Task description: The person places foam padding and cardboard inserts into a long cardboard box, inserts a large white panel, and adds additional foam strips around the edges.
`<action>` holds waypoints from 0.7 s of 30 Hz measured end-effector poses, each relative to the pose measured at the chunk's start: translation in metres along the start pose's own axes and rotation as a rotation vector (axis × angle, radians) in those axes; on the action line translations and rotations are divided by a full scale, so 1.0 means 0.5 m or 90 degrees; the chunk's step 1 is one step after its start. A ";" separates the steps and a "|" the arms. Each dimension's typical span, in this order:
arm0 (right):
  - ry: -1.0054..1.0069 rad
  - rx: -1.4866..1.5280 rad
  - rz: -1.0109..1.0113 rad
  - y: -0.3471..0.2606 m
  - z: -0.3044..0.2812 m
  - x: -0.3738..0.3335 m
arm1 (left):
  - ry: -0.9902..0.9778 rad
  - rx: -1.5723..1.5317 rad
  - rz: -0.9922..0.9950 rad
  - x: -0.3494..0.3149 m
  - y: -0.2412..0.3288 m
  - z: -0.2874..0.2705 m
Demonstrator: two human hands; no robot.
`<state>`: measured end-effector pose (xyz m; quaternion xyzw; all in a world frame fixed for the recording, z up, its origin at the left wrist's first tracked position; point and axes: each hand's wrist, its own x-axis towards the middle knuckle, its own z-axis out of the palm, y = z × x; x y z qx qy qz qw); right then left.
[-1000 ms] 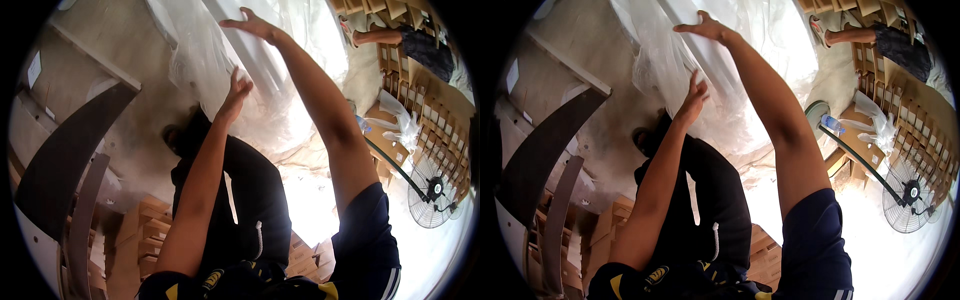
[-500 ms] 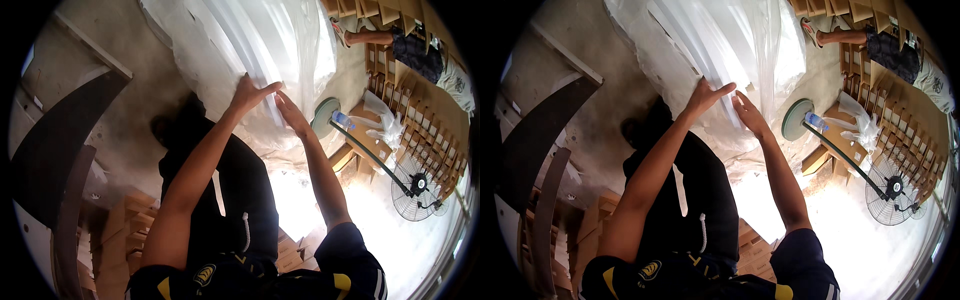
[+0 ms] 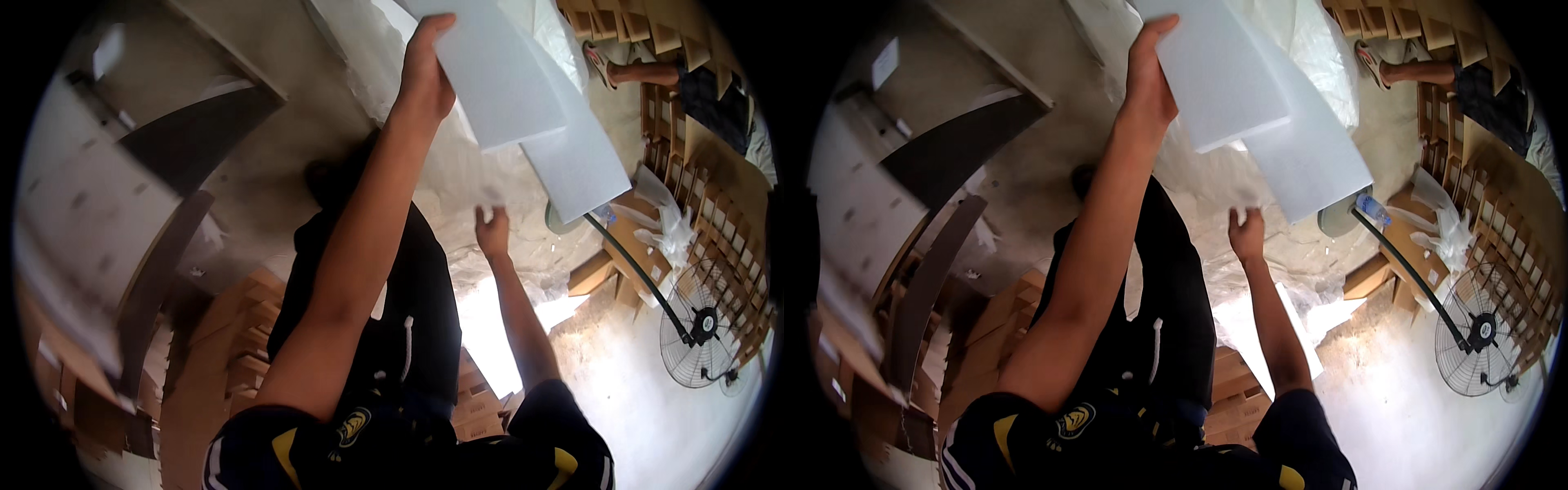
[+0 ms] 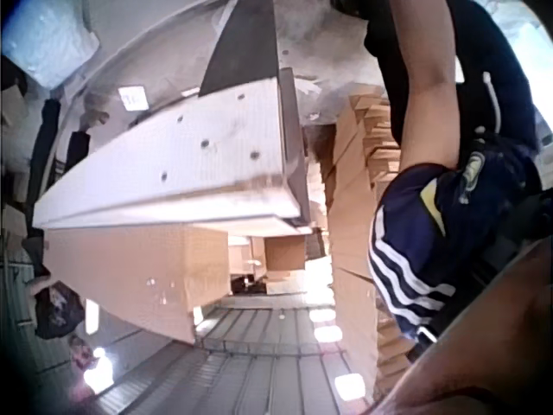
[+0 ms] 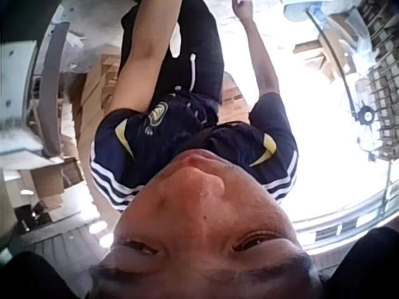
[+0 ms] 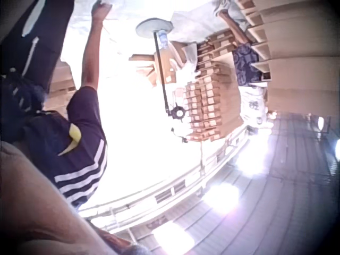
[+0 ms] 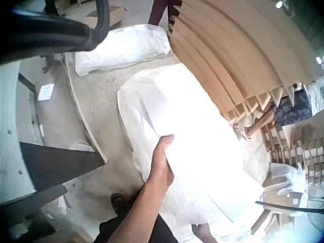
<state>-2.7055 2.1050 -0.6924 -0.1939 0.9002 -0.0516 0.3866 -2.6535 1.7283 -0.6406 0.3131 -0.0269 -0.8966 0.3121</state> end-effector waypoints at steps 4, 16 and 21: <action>0.119 0.467 -0.219 0.029 -0.100 -0.125 | 0.027 0.089 -0.134 -0.183 -0.005 0.026; -0.420 0.363 -0.004 -0.064 -0.528 -0.624 | -0.155 0.451 -0.460 -0.821 -0.183 0.145; -0.302 0.569 -0.159 -0.078 -0.504 -0.652 | -0.249 0.549 -0.352 -0.824 -0.151 0.188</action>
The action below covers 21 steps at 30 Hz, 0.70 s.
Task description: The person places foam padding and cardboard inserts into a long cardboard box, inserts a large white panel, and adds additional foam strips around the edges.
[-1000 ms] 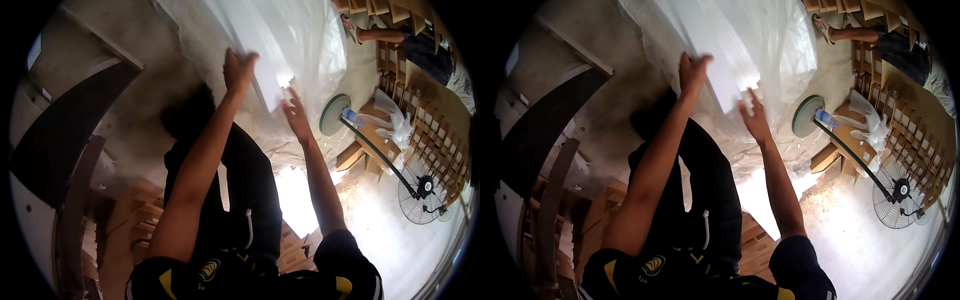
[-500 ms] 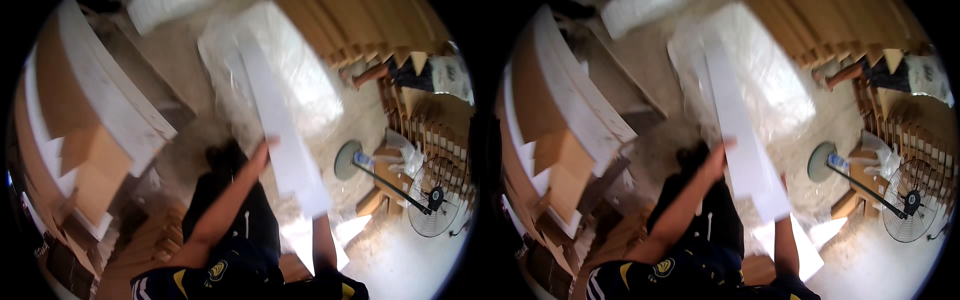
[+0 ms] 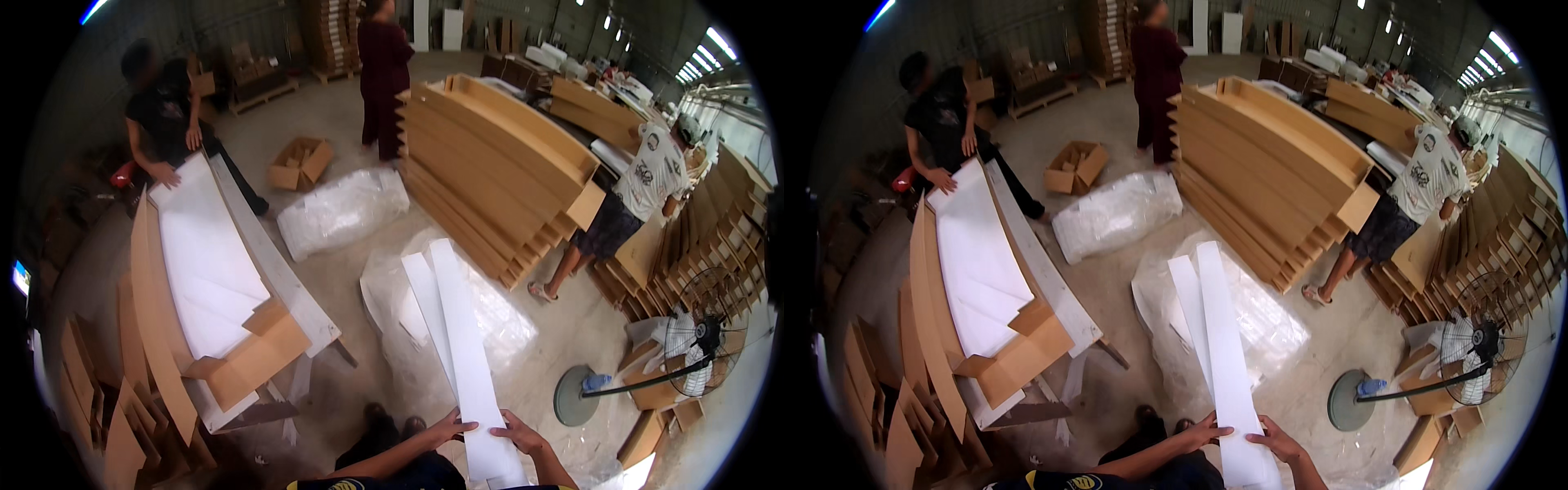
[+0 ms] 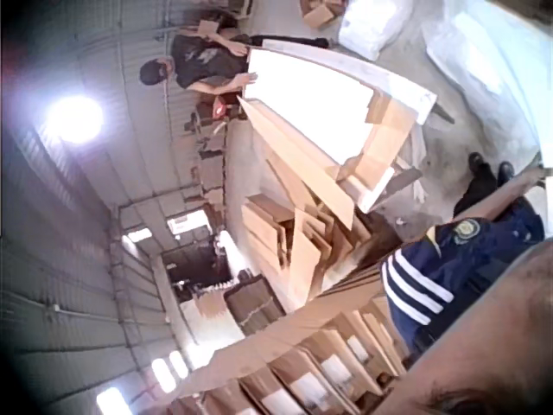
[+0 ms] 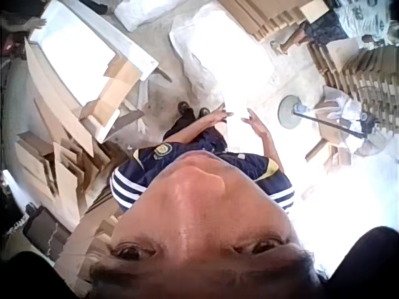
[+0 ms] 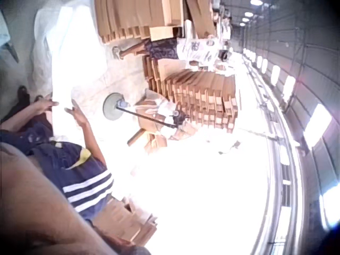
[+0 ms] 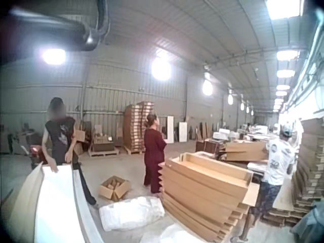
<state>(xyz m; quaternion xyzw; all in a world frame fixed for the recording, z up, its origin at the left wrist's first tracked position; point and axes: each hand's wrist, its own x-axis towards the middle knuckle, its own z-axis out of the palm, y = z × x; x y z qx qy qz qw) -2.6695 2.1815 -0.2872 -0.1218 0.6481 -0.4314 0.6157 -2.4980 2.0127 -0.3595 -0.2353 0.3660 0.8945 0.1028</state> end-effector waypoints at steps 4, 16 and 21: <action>-0.039 -0.009 -0.043 -0.072 0.002 -0.033 | -0.038 0.087 0.065 -0.005 0.029 0.007; 0.040 -0.047 -0.384 -0.143 0.106 -0.050 | 0.165 0.222 0.447 -0.091 0.133 0.067; -0.020 -0.092 -0.482 -0.184 0.268 0.055 | 0.306 0.252 0.547 -0.238 0.201 -0.041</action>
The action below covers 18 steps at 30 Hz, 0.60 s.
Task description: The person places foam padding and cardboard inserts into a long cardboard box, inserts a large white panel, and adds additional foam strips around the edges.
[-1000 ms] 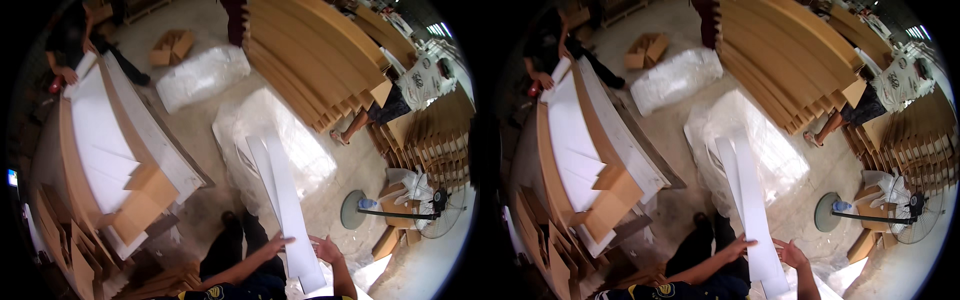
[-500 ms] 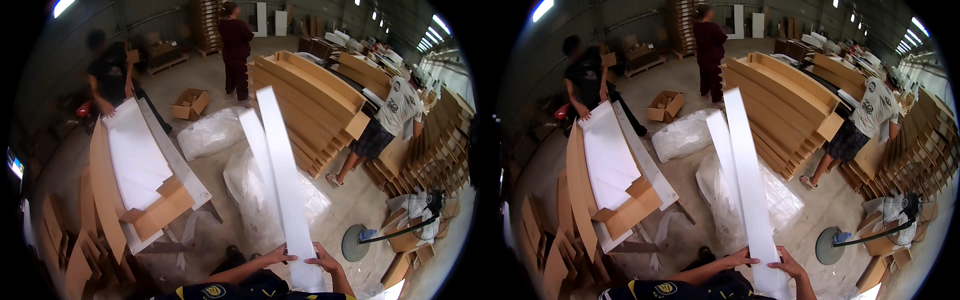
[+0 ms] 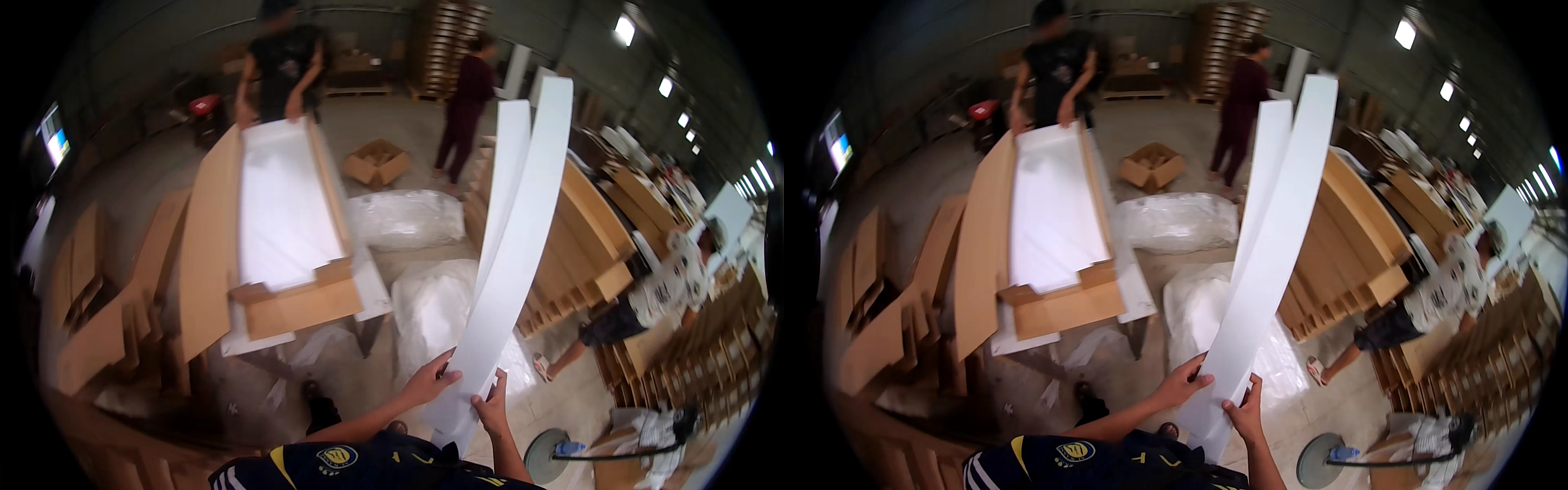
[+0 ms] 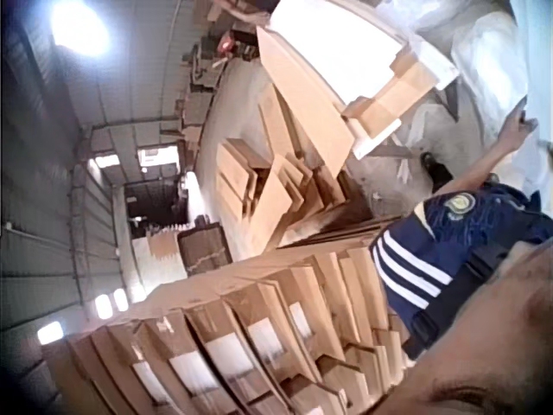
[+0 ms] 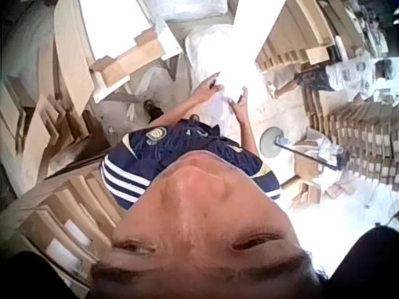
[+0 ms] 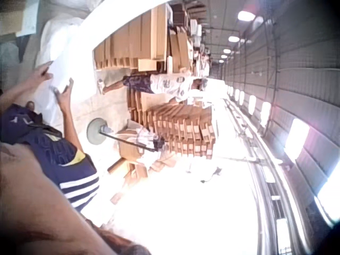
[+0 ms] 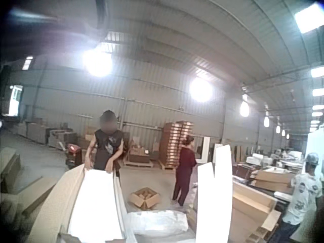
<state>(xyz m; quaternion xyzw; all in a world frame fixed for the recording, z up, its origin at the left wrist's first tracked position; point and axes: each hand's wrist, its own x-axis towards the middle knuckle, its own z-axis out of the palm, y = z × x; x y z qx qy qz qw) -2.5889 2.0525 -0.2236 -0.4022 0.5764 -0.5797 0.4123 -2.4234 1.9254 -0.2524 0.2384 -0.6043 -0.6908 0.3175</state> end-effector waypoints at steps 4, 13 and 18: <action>-0.015 -0.027 0.040 0.002 0.175 0.101 | 0.138 -0.111 -0.004 -0.035 0.029 -0.179; -0.080 0.000 0.012 -0.103 0.563 0.299 | 0.464 -0.035 0.119 -0.238 0.211 -0.672; -0.130 0.159 0.081 -0.109 0.656 0.367 | 0.494 -0.008 0.104 -0.253 0.255 -0.786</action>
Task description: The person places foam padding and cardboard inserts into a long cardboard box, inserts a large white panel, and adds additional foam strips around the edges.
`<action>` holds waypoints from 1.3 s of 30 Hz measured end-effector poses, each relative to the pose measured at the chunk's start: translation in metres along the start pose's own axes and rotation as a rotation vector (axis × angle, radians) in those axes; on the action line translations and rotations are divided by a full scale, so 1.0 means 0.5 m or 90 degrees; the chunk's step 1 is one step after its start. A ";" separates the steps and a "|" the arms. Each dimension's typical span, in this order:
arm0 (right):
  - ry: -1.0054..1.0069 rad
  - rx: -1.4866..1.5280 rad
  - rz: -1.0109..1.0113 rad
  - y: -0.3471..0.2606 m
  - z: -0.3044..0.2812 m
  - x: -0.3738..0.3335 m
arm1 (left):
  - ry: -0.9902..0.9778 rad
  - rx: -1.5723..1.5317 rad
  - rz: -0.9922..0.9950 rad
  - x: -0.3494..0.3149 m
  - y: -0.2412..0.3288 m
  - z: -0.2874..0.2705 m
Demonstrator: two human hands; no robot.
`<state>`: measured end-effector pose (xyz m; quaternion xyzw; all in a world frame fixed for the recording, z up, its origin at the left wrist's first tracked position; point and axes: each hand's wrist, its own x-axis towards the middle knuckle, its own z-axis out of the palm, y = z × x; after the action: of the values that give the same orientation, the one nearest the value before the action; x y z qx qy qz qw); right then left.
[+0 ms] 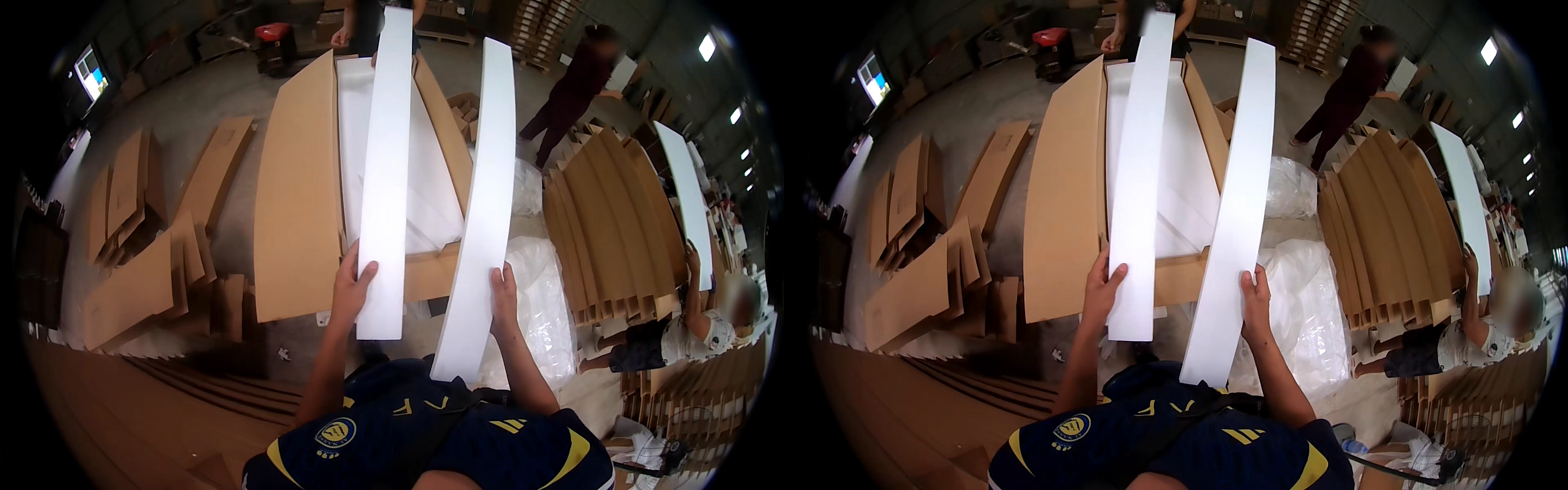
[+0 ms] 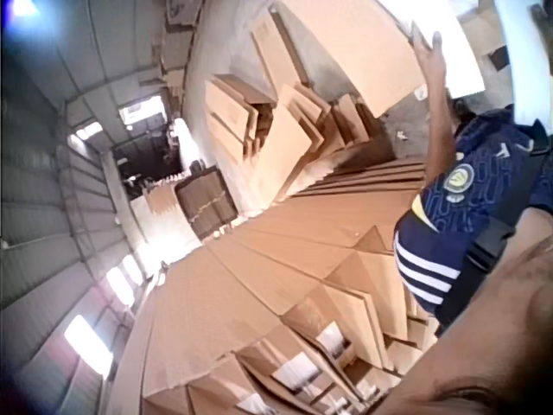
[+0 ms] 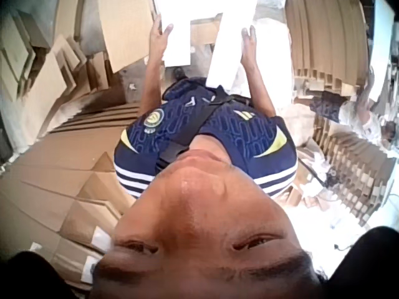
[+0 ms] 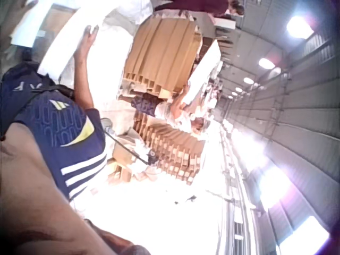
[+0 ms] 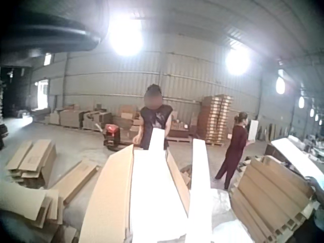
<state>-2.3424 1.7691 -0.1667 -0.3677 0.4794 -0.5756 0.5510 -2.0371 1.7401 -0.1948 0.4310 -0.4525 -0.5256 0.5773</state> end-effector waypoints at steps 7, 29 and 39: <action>0.038 0.071 0.126 0.033 0.074 0.039 | -0.178 0.137 0.039 0.030 -0.068 0.147; 0.363 -0.117 -0.094 -0.058 -0.298 0.207 | -0.578 0.998 0.158 0.527 -0.070 0.129; 0.359 -0.223 -0.244 -0.176 -0.306 0.335 | -0.483 0.940 -0.038 0.418 -0.034 0.132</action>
<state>-2.5332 1.6204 -0.1416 -0.3660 0.6261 -0.6561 0.2088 -2.0971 1.5292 -0.1825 0.5045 -0.8332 -0.2184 -0.0597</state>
